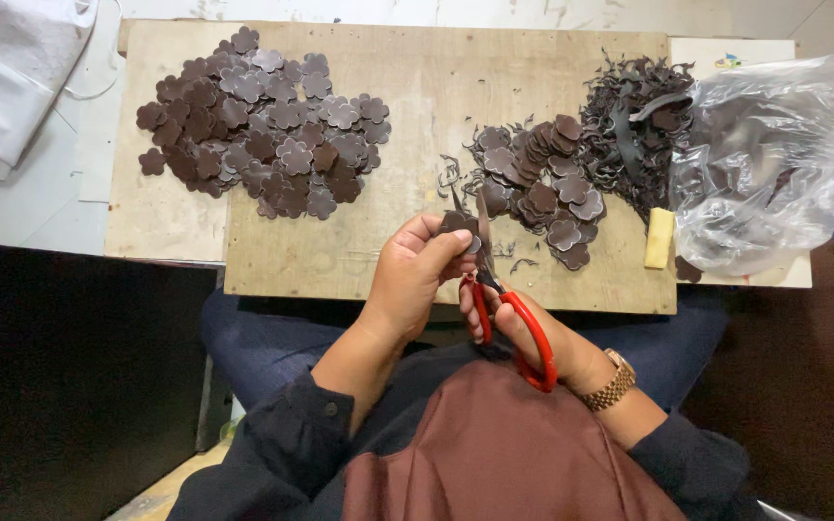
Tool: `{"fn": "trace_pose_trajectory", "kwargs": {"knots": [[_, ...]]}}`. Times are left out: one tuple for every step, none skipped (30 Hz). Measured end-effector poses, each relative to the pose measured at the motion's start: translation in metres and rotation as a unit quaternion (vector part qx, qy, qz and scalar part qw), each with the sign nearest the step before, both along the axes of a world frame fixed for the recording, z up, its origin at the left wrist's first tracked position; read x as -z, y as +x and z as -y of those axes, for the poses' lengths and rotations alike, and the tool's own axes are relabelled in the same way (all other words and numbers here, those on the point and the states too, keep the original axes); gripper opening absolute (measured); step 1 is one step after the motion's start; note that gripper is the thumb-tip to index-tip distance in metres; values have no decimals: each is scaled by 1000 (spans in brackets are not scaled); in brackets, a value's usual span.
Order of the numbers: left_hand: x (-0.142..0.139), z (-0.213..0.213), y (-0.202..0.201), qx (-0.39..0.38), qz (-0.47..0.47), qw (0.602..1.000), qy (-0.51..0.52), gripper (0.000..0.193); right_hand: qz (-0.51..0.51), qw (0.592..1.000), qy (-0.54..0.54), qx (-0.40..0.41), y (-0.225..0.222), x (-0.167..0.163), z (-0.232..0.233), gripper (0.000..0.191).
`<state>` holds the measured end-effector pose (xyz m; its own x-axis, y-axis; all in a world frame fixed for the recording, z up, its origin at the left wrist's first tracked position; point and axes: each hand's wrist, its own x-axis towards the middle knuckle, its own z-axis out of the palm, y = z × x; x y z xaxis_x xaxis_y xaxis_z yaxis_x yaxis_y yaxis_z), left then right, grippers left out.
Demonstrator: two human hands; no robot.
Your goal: The person uses red-handled scissors to trim the edges of small, dark brown, flower-shaped felt pieces. They hold each piece in their left hand and carefully cut around the perimeter with the scissors in their right hand, then place the trimmed piece onto a growing pile on the left side of the wooden board.
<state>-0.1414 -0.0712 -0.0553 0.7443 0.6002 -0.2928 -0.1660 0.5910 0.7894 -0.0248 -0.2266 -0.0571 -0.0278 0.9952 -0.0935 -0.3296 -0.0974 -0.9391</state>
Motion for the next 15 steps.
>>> {"fn": "trace_pose_trajectory", "kwargs": {"knots": [[-1,-1,-1,0,1,1000,0,6,-5,1000,6,-7,0,-1,0,68],[-3,-1,-2,1,2,1000,0,6,-2,1000,3,-6,0,-1,-1,68],[-4,-1,-2,1,3,1000,0,6,1,1000,1,-6,-1,-1,-1,67],[-5,-1,-3,4,-1,1000,3,6,4,1000,-2,-5,0,-2,-1,67],[-6,-2,-4,7,-5,1000,5,6,4,1000,-3,-2,-1,-2,-1,67],[-7,-2,-4,10,-10,1000,8,6,3,1000,-4,2,-1,-2,-1,67],[-7,-2,-4,9,-7,1000,7,7,2,1000,-5,6,-2,-2,-1,67],[-7,-1,-3,8,-5,1000,5,7,1,1000,-7,7,-1,-2,0,67],[-8,-2,-3,7,-3,1000,4,7,-1,1000,-10,8,-2,-2,0,67],[-8,-2,-3,7,-4,1000,4,8,-2,1000,-12,9,-2,-2,0,66],[-8,-2,-3,6,-5,1000,4,8,-2,1000,-8,8,-2,-3,0,66],[-8,-1,-3,6,-6,1000,5,8,-2,1000,-5,6,-1,-3,1,66],[-9,-1,-3,5,-7,1000,6,8,-2,1000,-2,5,-2,-3,0,65],[-9,-1,-4,4,-7,1000,7,8,-6,1000,0,9,-2,-3,0,65],[-9,-1,-3,4,-8,1000,8,9,-10,1000,2,13,-3,-3,-1,65]]}}
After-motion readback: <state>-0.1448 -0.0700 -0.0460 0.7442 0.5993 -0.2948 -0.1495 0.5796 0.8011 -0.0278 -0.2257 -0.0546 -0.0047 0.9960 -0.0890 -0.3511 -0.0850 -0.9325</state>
